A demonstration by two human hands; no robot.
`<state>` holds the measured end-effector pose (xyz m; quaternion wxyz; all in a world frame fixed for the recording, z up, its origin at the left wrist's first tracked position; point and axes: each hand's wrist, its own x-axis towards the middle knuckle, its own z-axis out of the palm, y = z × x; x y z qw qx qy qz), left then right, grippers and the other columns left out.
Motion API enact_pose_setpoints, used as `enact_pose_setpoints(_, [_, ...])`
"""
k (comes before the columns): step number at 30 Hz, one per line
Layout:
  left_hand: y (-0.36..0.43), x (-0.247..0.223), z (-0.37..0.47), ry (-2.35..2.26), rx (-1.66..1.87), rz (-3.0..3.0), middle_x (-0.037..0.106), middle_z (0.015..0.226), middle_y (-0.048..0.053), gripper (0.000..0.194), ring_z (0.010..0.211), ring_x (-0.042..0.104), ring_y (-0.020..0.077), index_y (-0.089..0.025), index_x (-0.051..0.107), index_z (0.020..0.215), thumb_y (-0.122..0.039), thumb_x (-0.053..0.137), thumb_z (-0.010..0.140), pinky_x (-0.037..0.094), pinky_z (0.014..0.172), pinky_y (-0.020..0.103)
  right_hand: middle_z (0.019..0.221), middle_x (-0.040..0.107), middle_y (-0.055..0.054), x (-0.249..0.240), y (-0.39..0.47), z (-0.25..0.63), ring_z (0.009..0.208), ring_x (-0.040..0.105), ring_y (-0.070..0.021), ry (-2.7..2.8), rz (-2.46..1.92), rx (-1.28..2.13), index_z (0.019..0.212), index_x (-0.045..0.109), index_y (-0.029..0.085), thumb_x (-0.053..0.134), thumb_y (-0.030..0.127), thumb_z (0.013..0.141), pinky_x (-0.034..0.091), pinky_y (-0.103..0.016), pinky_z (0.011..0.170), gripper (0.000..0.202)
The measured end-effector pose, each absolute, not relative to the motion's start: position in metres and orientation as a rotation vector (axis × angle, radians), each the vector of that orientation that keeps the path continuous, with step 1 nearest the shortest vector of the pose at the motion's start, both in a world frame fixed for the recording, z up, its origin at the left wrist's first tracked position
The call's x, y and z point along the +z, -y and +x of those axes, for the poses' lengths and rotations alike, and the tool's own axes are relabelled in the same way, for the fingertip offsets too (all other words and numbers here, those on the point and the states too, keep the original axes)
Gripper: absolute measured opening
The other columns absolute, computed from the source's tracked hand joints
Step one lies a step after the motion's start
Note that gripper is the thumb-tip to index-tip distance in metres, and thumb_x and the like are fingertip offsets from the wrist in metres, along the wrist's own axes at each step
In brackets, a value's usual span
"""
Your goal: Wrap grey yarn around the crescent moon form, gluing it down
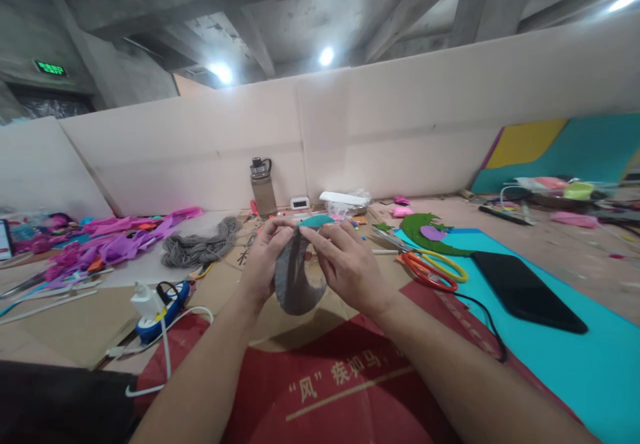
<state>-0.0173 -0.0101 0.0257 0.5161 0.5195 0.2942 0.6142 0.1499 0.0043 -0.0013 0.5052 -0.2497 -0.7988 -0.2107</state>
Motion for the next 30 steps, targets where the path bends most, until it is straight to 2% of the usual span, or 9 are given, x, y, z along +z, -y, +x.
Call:
enact_pose_setpoints(3, [0.0105, 0.0275, -0.0193, -0.678, 1.415, 1.223, 0.067, 0.081, 0.000, 0.027, 0.065, 0.065, 0.0139, -0.020, 0.061, 0.096, -0.041, 0.069, 0.080, 0.059, 0.061, 0.028, 0.099, 0.065, -0.011, -0.0024, -0.0054, 0.1501, 0.088, 0.051, -0.0227, 1.936, -0.635, -0.481, 0.133, 0.056, 0.015, 0.046, 0.009, 0.094, 0.050, -0.039, 0.080, 0.041])
enact_pose_setpoints(6, [0.0108, 0.0289, -0.0220, -0.614, 1.361, 1.211, 0.068, 0.084, 0.001, 0.025, 0.068, 0.066, 0.0153, -0.020, 0.063, 0.098, -0.038, 0.067, 0.081, 0.060, 0.065, 0.031, 0.100, 0.065, -0.012, -0.0027, -0.0056, 0.1507, 0.091, 0.052, -0.0235, 1.948, -0.669, -0.453, 0.133, 0.056, 0.013, 0.046, 0.009, 0.093, 0.050, -0.040, 0.083, 0.042])
enact_pose_setpoints(13, [0.0111, 0.0318, -0.0246, -0.557, 1.347, 1.140, 0.070, 0.081, 0.002, 0.023, 0.067, 0.065, 0.0138, -0.017, 0.067, 0.094, -0.029, 0.067, 0.075, 0.056, 0.061, 0.024, 0.100, 0.066, -0.012, -0.0008, -0.0032, 0.1509, 0.092, 0.052, -0.0249, 1.963, -0.712, -0.461, 0.130, 0.060, 0.012, 0.046, 0.011, 0.094, 0.049, -0.042, 0.087, 0.038])
enact_pose_setpoints(19, [0.0107, 0.0331, -0.0241, -0.630, 1.373, 1.165, 0.071, 0.084, 0.001, 0.021, 0.069, 0.067, 0.0118, -0.016, 0.068, 0.093, -0.021, 0.070, 0.072, 0.055, 0.063, 0.019, 0.100, 0.065, -0.013, 0.0010, -0.0013, 0.1510, 0.090, 0.051, -0.0254, 1.967, -0.722, -0.457, 0.131, 0.060, 0.012, 0.047, 0.011, 0.094, 0.048, -0.041, 0.082, 0.040])
enact_pose_setpoints(24, [0.0108, 0.0312, -0.0228, -0.735, 1.437, 1.165, 0.072, 0.078, 0.001, 0.019, 0.063, 0.066, 0.0114, -0.016, 0.069, 0.088, -0.022, 0.074, 0.071, 0.054, 0.061, 0.020, 0.101, 0.064, -0.013, 0.0030, 0.0011, 0.1511, 0.091, 0.051, -0.0254, 1.954, -0.706, -0.479, 0.132, 0.060, 0.012, 0.047, 0.010, 0.093, 0.048, -0.041, 0.085, 0.042])
enact_pose_setpoints(30, [0.0075, 0.0317, -0.0224, -0.697, 1.392, 1.161, 0.075, 0.084, 0.005, 0.023, 0.071, 0.070, 0.0160, -0.014, 0.073, 0.092, -0.024, 0.074, 0.071, 0.057, 0.070, 0.026, 0.100, 0.064, -0.013, 0.0028, 0.0011, 0.1512, 0.091, 0.051, -0.0250, 1.934, -0.699, -0.482, 0.132, 0.060, 0.012, 0.048, 0.011, 0.093, 0.049, -0.041, 0.086, 0.041])
